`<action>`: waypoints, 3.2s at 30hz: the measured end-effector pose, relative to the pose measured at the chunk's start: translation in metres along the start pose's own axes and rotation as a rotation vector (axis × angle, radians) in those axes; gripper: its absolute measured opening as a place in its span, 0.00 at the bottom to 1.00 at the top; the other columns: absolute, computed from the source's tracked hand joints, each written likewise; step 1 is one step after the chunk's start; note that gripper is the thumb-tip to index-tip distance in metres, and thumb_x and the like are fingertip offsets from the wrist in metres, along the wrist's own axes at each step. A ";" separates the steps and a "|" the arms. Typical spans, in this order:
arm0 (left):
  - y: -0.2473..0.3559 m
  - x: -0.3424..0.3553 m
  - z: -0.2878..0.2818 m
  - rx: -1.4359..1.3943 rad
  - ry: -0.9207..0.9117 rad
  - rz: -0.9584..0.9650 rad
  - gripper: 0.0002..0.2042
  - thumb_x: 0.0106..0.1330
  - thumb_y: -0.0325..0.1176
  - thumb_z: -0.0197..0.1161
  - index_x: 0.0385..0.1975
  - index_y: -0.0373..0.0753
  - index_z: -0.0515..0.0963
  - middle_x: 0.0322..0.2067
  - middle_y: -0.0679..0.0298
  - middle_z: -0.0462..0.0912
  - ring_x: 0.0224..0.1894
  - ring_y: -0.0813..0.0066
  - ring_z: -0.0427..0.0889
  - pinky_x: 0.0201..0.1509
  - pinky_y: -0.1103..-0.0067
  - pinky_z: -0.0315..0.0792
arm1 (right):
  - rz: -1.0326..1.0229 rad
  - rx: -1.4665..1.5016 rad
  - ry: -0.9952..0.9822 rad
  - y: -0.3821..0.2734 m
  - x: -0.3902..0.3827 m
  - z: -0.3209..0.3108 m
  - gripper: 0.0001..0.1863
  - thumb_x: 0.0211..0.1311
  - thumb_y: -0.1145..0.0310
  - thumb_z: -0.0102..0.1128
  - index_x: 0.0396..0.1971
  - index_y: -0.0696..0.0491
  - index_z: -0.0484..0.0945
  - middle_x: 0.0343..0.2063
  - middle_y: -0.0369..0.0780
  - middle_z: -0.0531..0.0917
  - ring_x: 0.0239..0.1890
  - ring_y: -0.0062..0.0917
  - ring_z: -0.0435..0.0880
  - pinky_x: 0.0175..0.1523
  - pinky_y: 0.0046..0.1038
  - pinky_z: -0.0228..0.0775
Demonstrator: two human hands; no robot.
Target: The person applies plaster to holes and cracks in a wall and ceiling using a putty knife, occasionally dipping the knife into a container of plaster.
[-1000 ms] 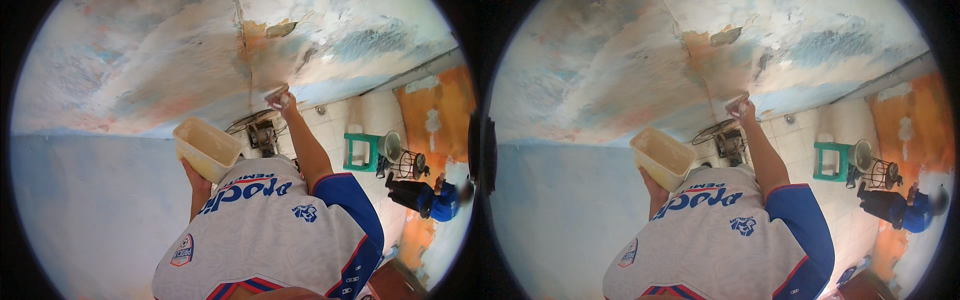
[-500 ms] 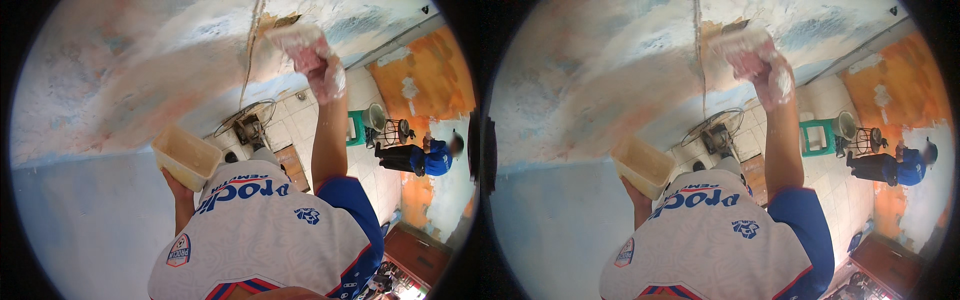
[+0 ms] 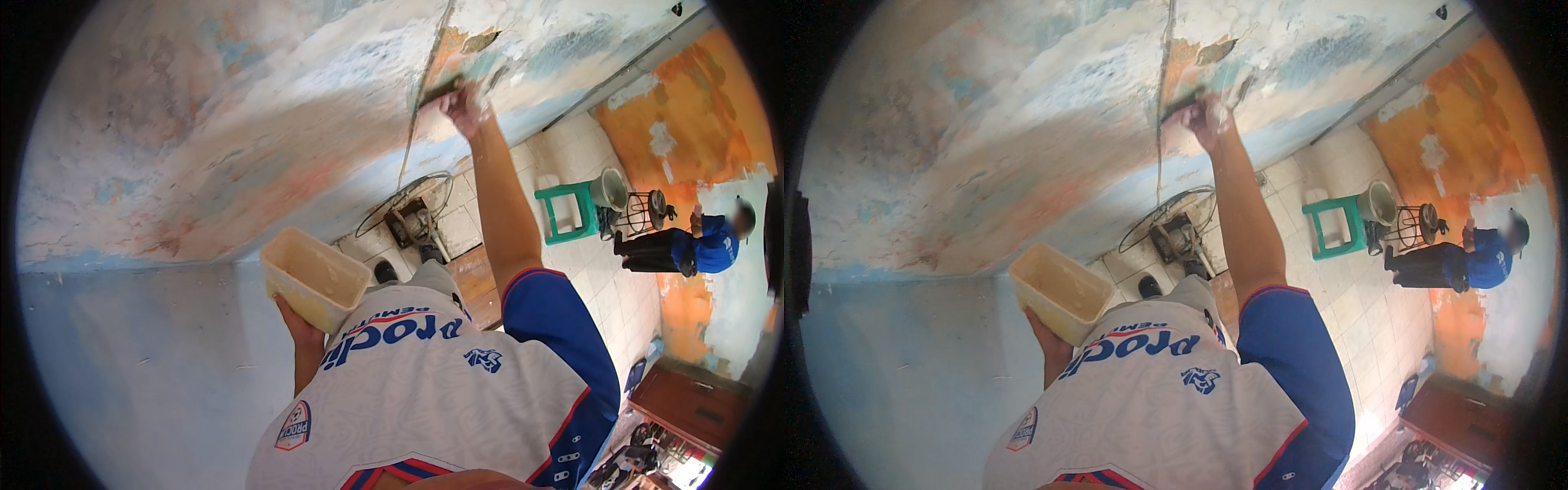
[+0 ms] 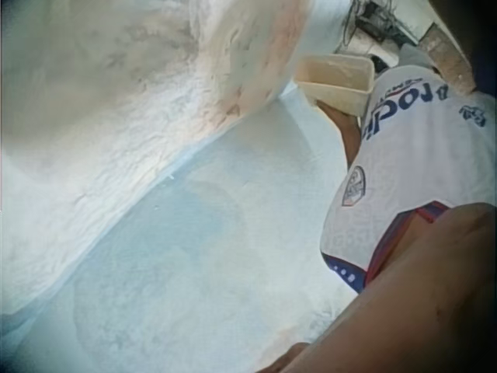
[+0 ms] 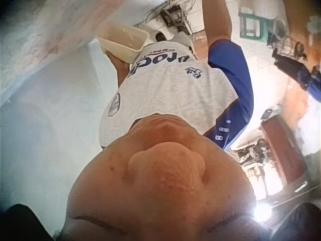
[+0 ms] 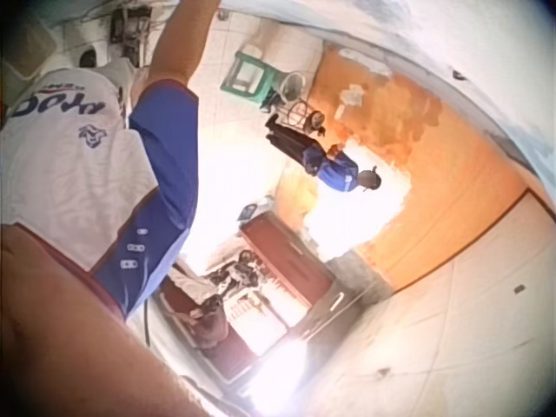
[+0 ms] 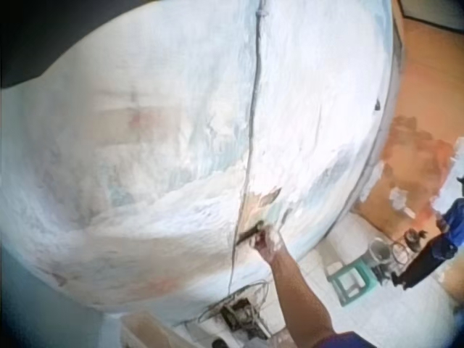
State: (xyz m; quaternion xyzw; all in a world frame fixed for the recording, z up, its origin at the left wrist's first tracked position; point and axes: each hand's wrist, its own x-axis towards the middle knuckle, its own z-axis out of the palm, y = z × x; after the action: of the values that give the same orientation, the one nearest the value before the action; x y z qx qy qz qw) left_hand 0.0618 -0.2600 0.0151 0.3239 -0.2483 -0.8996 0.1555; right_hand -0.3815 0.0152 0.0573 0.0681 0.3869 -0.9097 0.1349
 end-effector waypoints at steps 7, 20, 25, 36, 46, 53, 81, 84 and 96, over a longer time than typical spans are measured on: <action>0.000 0.000 0.000 -0.038 -0.032 -0.010 0.33 0.73 0.60 0.38 0.70 0.45 0.54 0.68 0.59 0.61 0.67 0.57 0.63 0.70 0.61 0.61 | -0.285 0.013 -0.069 -0.092 -0.148 0.107 0.10 0.62 0.70 0.46 0.35 0.60 0.75 0.35 0.45 0.83 0.31 0.25 0.80 0.37 0.24 0.76; 0.004 0.019 -0.017 -0.020 -0.096 -0.012 0.32 0.73 0.60 0.38 0.69 0.45 0.56 0.67 0.59 0.63 0.67 0.57 0.64 0.69 0.62 0.61 | -0.025 -0.097 0.137 0.094 -0.003 -0.111 0.07 0.66 0.70 0.51 0.27 0.49 0.70 0.16 0.35 0.71 0.17 0.20 0.69 0.22 0.26 0.65; 0.004 0.013 -0.013 -0.041 -0.053 -0.030 0.32 0.74 0.59 0.38 0.69 0.44 0.57 0.67 0.59 0.63 0.66 0.58 0.65 0.69 0.62 0.61 | -0.299 -0.105 0.010 -0.005 -0.040 0.043 0.12 0.66 0.67 0.51 0.21 0.52 0.72 0.16 0.40 0.75 0.19 0.32 0.77 0.32 0.38 0.76; -0.005 0.019 -0.005 -0.015 0.004 -0.005 0.33 0.73 0.60 0.39 0.69 0.44 0.57 0.67 0.59 0.62 0.67 0.58 0.64 0.70 0.63 0.61 | -0.064 -0.204 0.282 0.033 -0.069 -0.070 0.11 0.65 0.68 0.46 0.22 0.50 0.72 0.13 0.39 0.76 0.14 0.24 0.73 0.21 0.22 0.68; 0.002 -0.001 -0.006 0.099 0.050 -0.035 0.32 0.73 0.60 0.39 0.70 0.46 0.55 0.67 0.59 0.62 0.67 0.57 0.63 0.70 0.61 0.60 | -0.195 0.187 0.059 0.106 0.027 -0.082 0.07 0.68 0.63 0.55 0.31 0.49 0.72 0.19 0.34 0.71 0.14 0.23 0.70 0.21 0.25 0.65; -0.001 0.020 -0.002 0.028 -0.051 -0.077 0.32 0.73 0.60 0.39 0.70 0.46 0.56 0.68 0.60 0.62 0.67 0.58 0.63 0.70 0.61 0.60 | -0.346 0.033 -0.039 -0.058 -0.086 0.049 0.12 0.67 0.65 0.43 0.36 0.57 0.75 0.26 0.41 0.81 0.24 0.27 0.79 0.31 0.29 0.74; -0.009 0.038 0.041 0.043 -0.107 -0.071 0.33 0.72 0.61 0.39 0.70 0.47 0.55 0.68 0.60 0.61 0.68 0.57 0.62 0.70 0.61 0.60 | -0.365 0.053 0.081 -0.073 -0.094 0.012 0.15 0.61 0.69 0.47 0.42 0.62 0.73 0.24 0.44 0.79 0.24 0.31 0.79 0.32 0.33 0.76; -0.008 0.038 0.038 0.049 -0.043 -0.052 0.33 0.72 0.61 0.39 0.70 0.46 0.56 0.67 0.59 0.62 0.68 0.57 0.63 0.70 0.61 0.61 | -0.307 -0.013 0.336 -0.003 -0.075 -0.051 0.09 0.65 0.74 0.46 0.24 0.59 0.70 0.10 0.43 0.71 0.09 0.34 0.73 0.13 0.35 0.67; 0.002 0.023 0.025 0.059 -0.031 0.005 0.32 0.73 0.60 0.39 0.70 0.46 0.56 0.67 0.59 0.63 0.67 0.56 0.64 0.70 0.61 0.60 | -0.349 0.167 0.259 -0.014 -0.016 0.049 0.05 0.64 0.72 0.54 0.35 0.58 0.74 0.21 0.37 0.72 0.19 0.21 0.71 0.22 0.23 0.67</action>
State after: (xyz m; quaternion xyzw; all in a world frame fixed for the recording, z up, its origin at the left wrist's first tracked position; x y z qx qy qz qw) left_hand 0.0285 -0.2632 0.0219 0.3135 -0.2777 -0.8965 0.1444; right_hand -0.3710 -0.0081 0.1048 0.1272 0.3303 -0.9318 -0.0812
